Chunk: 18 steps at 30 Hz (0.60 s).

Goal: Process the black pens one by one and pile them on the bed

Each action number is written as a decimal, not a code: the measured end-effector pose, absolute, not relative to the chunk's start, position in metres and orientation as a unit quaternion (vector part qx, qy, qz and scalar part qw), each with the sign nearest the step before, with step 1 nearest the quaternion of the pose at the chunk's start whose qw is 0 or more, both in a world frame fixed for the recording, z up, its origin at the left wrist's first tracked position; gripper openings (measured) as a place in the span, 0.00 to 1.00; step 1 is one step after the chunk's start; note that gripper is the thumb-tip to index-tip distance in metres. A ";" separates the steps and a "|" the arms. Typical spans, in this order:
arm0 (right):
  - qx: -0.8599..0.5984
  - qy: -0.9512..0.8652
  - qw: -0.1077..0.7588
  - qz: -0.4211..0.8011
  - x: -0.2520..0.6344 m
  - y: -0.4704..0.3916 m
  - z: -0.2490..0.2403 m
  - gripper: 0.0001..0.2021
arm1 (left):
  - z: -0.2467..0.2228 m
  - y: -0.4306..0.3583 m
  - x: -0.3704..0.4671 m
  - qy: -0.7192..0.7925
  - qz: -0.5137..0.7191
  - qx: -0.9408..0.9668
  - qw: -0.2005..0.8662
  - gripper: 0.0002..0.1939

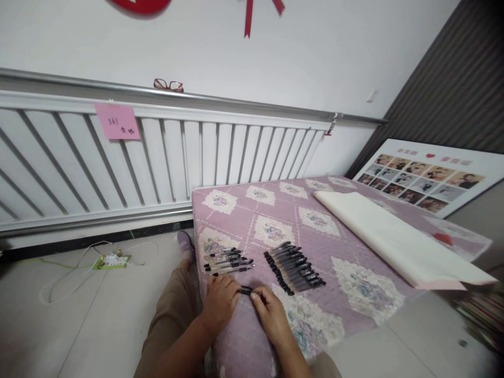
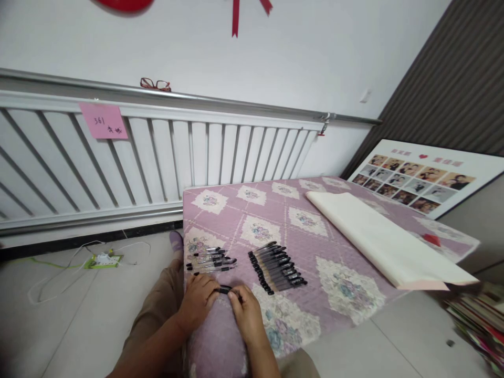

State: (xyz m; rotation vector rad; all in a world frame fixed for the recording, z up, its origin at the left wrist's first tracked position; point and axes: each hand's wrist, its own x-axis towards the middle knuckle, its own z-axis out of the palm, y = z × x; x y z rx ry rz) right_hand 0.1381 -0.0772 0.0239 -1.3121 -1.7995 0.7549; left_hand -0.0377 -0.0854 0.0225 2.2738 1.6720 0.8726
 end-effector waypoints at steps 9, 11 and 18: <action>-0.584 -0.658 0.425 0.215 0.140 -0.074 0.009 0.12 | 0.018 -0.085 -0.038 0.609 0.329 0.718 0.074 0.08; -0.576 -0.688 0.405 0.175 0.138 -0.075 0.008 0.12 | 0.017 -0.085 -0.038 0.614 0.328 0.714 0.068 0.09; -0.555 -0.760 0.324 0.095 0.128 -0.075 0.015 0.11 | 0.016 -0.084 -0.038 0.624 0.323 0.709 0.063 0.10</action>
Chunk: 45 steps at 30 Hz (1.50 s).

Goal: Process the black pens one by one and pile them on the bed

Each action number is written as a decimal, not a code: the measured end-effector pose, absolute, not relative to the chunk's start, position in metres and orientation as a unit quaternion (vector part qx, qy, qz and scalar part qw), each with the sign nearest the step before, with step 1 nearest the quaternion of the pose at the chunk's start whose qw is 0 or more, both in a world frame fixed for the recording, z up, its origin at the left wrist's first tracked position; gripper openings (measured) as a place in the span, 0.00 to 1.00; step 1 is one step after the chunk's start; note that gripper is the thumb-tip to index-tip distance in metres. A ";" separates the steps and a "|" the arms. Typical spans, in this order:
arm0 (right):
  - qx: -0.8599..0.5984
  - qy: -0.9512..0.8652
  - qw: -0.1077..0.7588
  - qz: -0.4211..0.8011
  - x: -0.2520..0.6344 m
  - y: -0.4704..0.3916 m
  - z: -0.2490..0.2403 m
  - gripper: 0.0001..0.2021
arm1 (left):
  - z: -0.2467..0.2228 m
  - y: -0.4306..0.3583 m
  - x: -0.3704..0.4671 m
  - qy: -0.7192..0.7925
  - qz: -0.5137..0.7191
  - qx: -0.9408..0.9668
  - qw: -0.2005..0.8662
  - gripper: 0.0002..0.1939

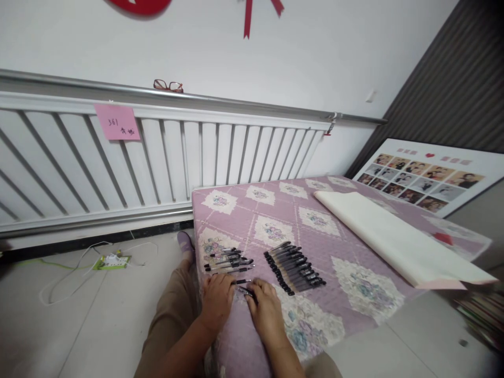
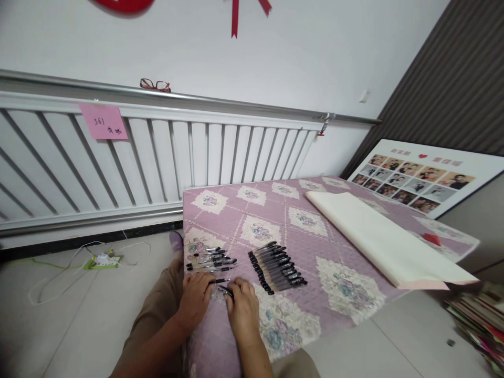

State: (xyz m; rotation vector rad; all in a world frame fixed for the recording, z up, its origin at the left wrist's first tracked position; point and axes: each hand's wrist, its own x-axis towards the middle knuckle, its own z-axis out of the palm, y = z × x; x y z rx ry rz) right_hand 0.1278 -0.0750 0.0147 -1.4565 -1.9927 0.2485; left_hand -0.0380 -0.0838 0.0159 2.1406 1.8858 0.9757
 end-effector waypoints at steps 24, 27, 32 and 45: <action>-0.554 -0.621 0.468 0.297 0.149 -0.078 0.013 0.14 | 0.028 -0.085 -0.037 0.621 0.278 0.725 0.108 0.11; -0.547 -0.632 0.461 0.297 0.147 -0.078 0.013 0.14 | 0.030 -0.085 -0.037 0.603 0.279 0.740 0.106 0.11; -0.552 -0.617 0.466 0.312 0.145 -0.079 0.015 0.14 | 0.024 -0.084 -0.038 0.584 0.281 0.755 0.106 0.11; -0.538 -0.631 0.443 0.341 0.142 -0.080 0.017 0.14 | 0.017 -0.084 -0.038 0.541 0.281 0.787 0.099 0.10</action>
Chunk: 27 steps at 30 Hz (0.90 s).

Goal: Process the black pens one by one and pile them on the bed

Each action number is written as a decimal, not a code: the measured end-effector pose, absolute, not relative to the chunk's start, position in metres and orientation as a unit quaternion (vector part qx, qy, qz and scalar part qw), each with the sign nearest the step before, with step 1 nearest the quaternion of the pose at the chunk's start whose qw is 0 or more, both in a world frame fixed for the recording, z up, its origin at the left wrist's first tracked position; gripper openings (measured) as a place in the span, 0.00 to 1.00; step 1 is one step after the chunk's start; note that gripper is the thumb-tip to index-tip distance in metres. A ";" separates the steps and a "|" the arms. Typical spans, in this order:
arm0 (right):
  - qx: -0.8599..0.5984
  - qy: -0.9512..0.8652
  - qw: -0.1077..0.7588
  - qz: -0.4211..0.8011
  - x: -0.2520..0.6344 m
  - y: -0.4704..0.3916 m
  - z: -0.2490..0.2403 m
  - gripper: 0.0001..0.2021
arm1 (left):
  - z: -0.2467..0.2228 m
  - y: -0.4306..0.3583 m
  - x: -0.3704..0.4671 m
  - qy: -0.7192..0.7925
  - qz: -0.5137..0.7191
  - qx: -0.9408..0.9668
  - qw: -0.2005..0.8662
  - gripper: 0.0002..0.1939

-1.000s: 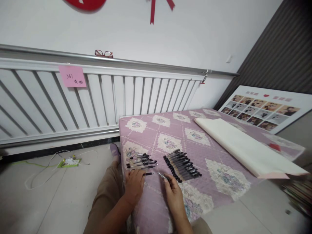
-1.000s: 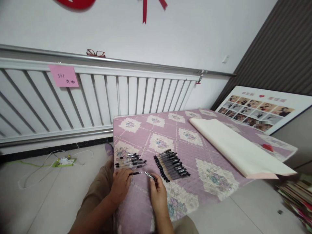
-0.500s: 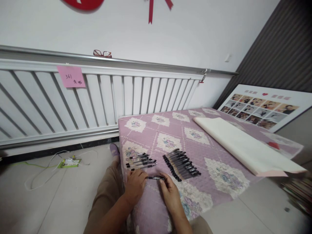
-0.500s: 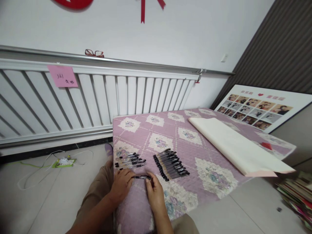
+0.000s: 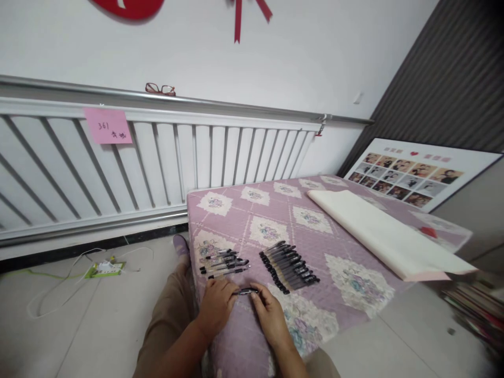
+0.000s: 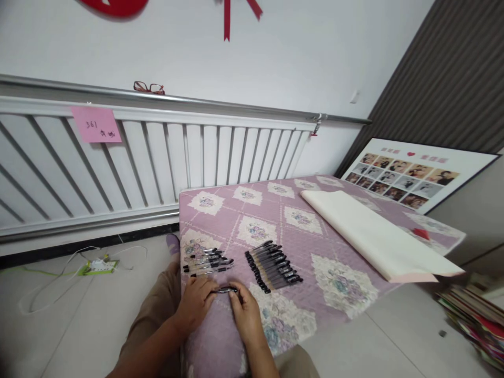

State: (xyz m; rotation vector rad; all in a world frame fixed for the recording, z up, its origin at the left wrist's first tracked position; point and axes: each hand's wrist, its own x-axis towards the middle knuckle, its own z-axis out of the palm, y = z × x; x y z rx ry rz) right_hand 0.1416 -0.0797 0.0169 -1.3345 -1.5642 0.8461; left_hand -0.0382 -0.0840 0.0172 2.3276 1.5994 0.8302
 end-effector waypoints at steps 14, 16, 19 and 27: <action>-0.585 -0.492 0.559 0.320 0.199 -0.058 0.024 0.19 | -0.009 -0.085 -0.044 0.569 0.344 0.744 0.070 0.23; -0.602 -0.459 0.579 0.305 0.225 -0.047 0.033 0.20 | -0.010 -0.085 -0.044 0.571 0.344 0.742 0.070 0.21; -0.652 -0.437 0.556 0.273 0.264 -0.029 0.044 0.18 | -0.013 -0.083 -0.045 0.561 0.346 0.749 0.067 0.19; -0.684 -0.461 0.499 0.266 0.300 0.002 0.047 0.14 | -0.021 -0.080 -0.046 0.554 0.353 0.754 0.033 0.17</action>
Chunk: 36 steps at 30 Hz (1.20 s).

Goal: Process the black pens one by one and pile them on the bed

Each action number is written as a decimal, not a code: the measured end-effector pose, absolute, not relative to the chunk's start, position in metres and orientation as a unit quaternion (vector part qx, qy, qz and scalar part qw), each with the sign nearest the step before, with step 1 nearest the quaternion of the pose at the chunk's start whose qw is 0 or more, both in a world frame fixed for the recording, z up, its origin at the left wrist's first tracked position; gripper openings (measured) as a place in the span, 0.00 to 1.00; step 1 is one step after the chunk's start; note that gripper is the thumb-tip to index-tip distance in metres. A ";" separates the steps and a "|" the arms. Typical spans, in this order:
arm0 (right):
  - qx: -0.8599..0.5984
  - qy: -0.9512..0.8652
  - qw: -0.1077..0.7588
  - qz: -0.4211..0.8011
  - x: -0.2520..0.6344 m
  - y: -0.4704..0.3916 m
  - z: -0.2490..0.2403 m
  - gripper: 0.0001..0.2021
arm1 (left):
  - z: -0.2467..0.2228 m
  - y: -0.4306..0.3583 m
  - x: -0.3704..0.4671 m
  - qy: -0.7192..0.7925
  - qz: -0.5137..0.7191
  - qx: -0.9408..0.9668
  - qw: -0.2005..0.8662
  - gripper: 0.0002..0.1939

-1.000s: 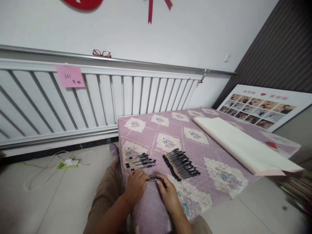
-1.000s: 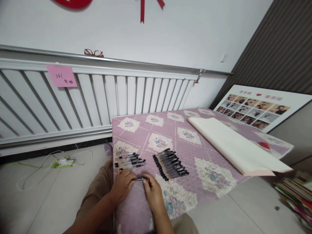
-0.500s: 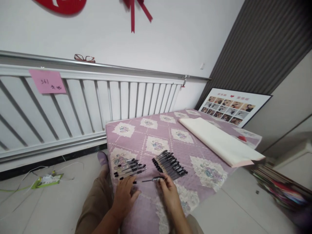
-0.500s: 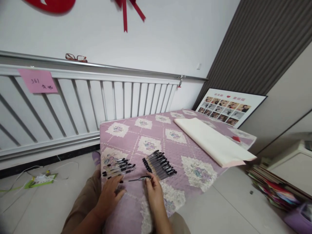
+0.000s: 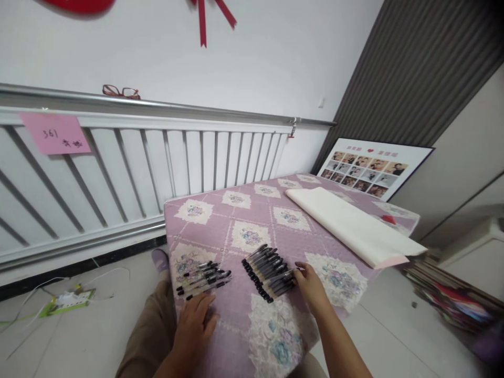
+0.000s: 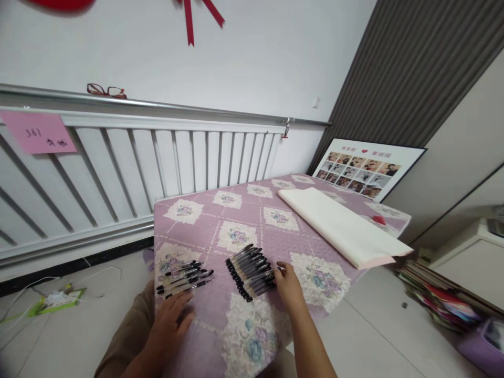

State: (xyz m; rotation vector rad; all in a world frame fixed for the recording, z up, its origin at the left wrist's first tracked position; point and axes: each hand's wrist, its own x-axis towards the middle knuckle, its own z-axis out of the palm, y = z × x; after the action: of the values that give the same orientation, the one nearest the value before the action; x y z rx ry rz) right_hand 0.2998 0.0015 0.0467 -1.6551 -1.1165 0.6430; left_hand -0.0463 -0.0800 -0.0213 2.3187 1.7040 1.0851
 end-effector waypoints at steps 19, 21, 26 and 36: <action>-0.559 -0.709 0.381 0.198 0.164 -0.027 0.036 0.10 | 0.010 -0.078 -0.029 0.631 0.237 0.738 0.039 0.24; -0.548 -0.727 0.370 0.183 0.148 -0.023 0.032 0.12 | 0.010 -0.078 -0.028 0.636 0.236 0.733 0.047 0.24; -0.554 -0.757 0.317 0.139 0.133 -0.005 0.028 0.15 | 0.012 -0.077 -0.027 0.644 0.246 0.721 0.072 0.25; -0.597 -0.760 0.248 0.069 0.131 -0.005 0.022 0.13 | 0.017 -0.078 -0.030 0.626 0.266 0.729 0.077 0.23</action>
State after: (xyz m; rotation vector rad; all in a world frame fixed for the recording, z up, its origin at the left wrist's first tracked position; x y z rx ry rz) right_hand 0.1309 -0.0050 0.0219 -1.6286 -2.0710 0.1874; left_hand -0.0301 -0.0779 0.0165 2.1834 1.8772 0.7971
